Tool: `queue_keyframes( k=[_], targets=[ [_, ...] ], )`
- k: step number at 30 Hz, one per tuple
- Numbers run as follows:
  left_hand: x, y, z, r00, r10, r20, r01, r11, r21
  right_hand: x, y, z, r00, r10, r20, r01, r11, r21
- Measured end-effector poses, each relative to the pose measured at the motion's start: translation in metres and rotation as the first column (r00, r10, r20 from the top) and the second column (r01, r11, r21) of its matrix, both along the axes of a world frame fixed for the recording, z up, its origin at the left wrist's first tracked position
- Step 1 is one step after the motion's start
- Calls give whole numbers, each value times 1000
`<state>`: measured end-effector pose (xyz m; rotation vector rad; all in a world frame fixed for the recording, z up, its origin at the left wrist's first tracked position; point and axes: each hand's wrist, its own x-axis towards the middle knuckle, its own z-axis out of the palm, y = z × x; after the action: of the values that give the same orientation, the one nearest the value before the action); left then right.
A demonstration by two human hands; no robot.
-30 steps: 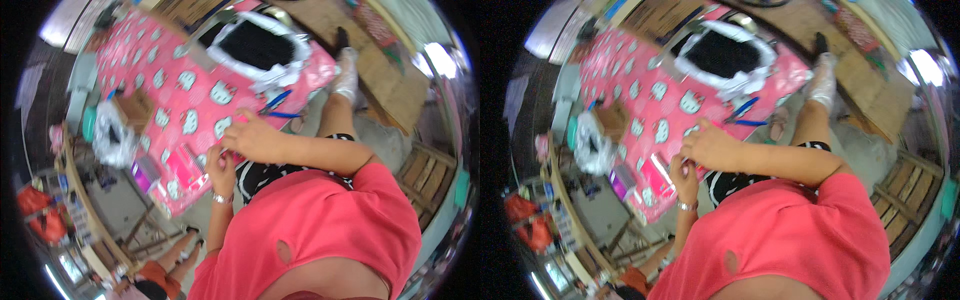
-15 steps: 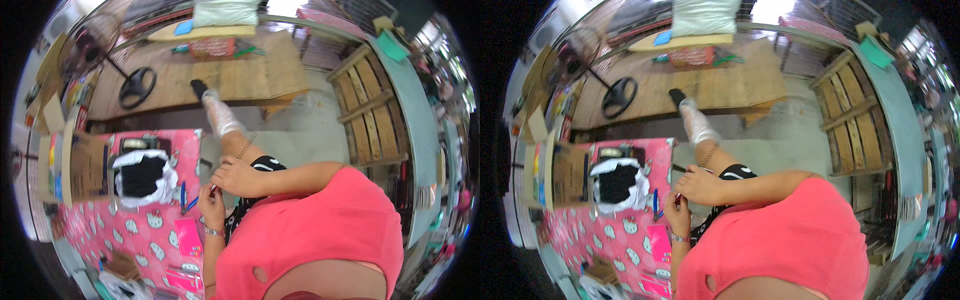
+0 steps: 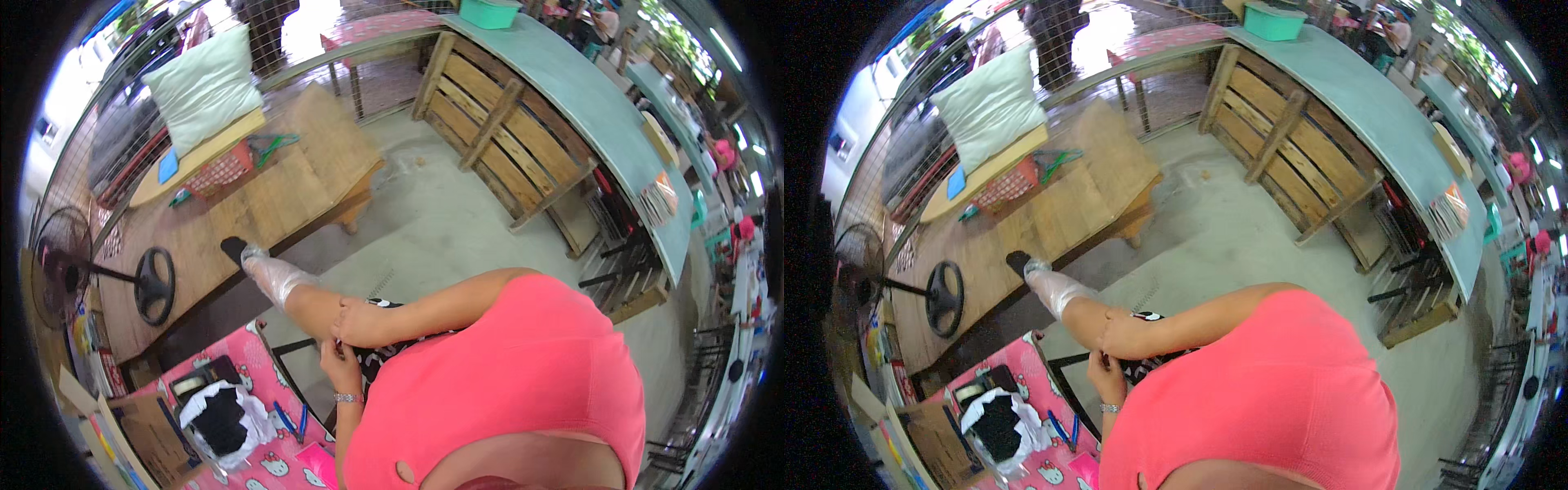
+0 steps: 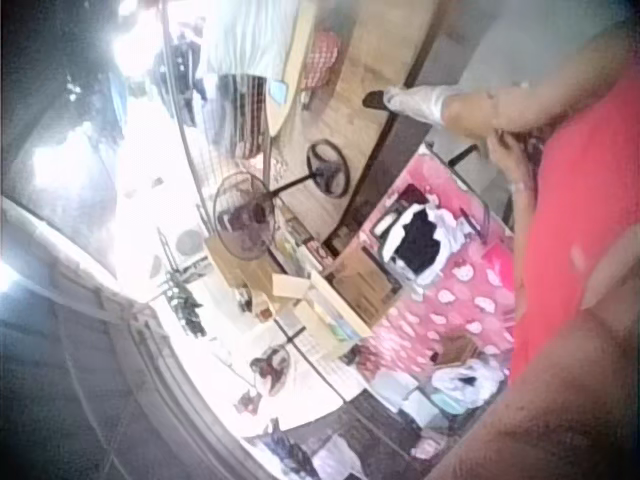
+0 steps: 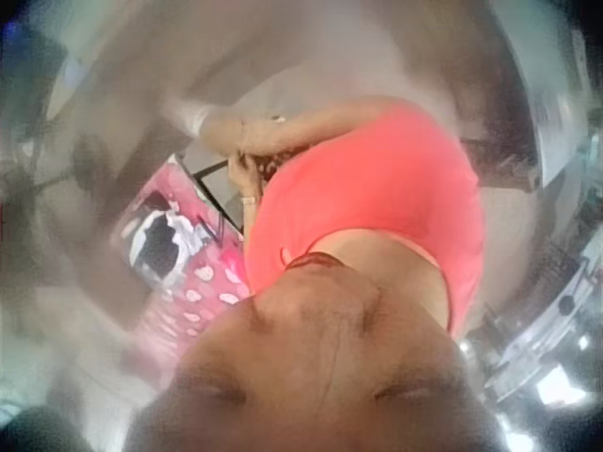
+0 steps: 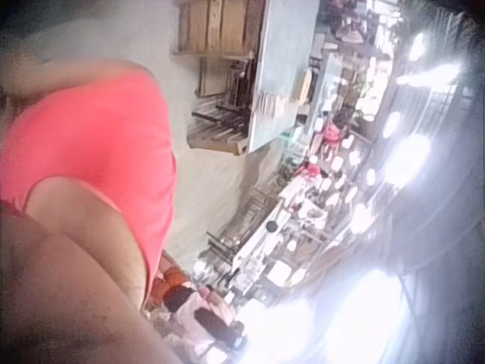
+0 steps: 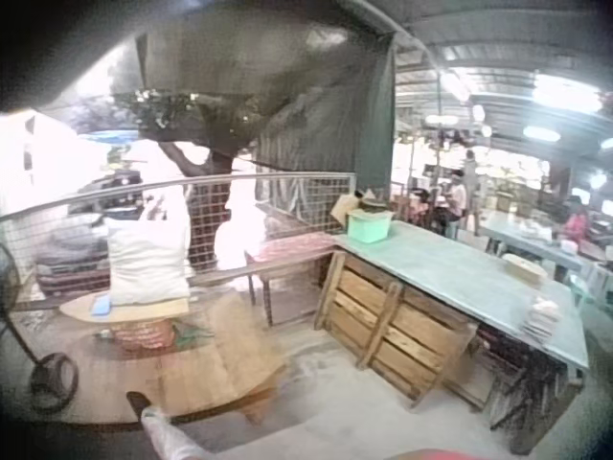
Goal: The person cuts a plastic spiral coil with pliers and threads it through the pre-punched holes of small pink notebook covers and pages to assemble them.
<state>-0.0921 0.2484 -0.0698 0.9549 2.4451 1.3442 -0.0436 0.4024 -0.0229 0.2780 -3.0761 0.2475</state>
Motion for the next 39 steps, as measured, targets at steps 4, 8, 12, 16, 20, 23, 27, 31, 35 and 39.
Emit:
queue_keyframes(
  k=[4, 8, 12, 16, 20, 23, 27, 31, 35, 39],
  targets=[
    [-3, 5, -13, 999, 2, 35, -5, 998, 62, -2, 3, 1, 1000, 1, 28, 1, 997, -73],
    [-8, 2, -16, 996, 2, 93, 0, 1000, -25, -3, 8, 0, 998, -11, 55, 18, 991, -129],
    [-6, 5, -3, 999, -28, 26, 27, 999, 39, -5, 11, 7, 997, -26, 70, 38, 984, -174],
    [3, 15, 13, 997, -68, 26, 66, 996, 61, -13, 22, -7, 991, -20, 129, 55, 961, -271],
    [-3, 8, 4, 995, -60, 77, 60, 998, -8, -8, 20, 20, 993, -95, 63, 109, 955, -275],
    [-5, 11, -10, 982, -47, 185, 34, 997, 73, 5, 25, 77, 969, -43, 245, 86, 982, -167],
    [2, 21, -11, 992, -109, 70, 103, 990, 93, -2, 29, -12, 958, -12, 287, 112, 936, -334],
    [-3, 18, -10, 981, -80, 177, 64, 993, 97, 4, 22, 39, 935, -37, 351, 75, 993, -94],
    [-3, 28, -7, 985, -30, 171, 20, 998, 64, 6, 22, 5, 934, -132, 331, 189, 971, -145],
    [1, 27, -6, 995, -92, 38, 94, 994, -57, 8, 32, -17, 962, -38, 272, 137, 923, -359]
  ],
)
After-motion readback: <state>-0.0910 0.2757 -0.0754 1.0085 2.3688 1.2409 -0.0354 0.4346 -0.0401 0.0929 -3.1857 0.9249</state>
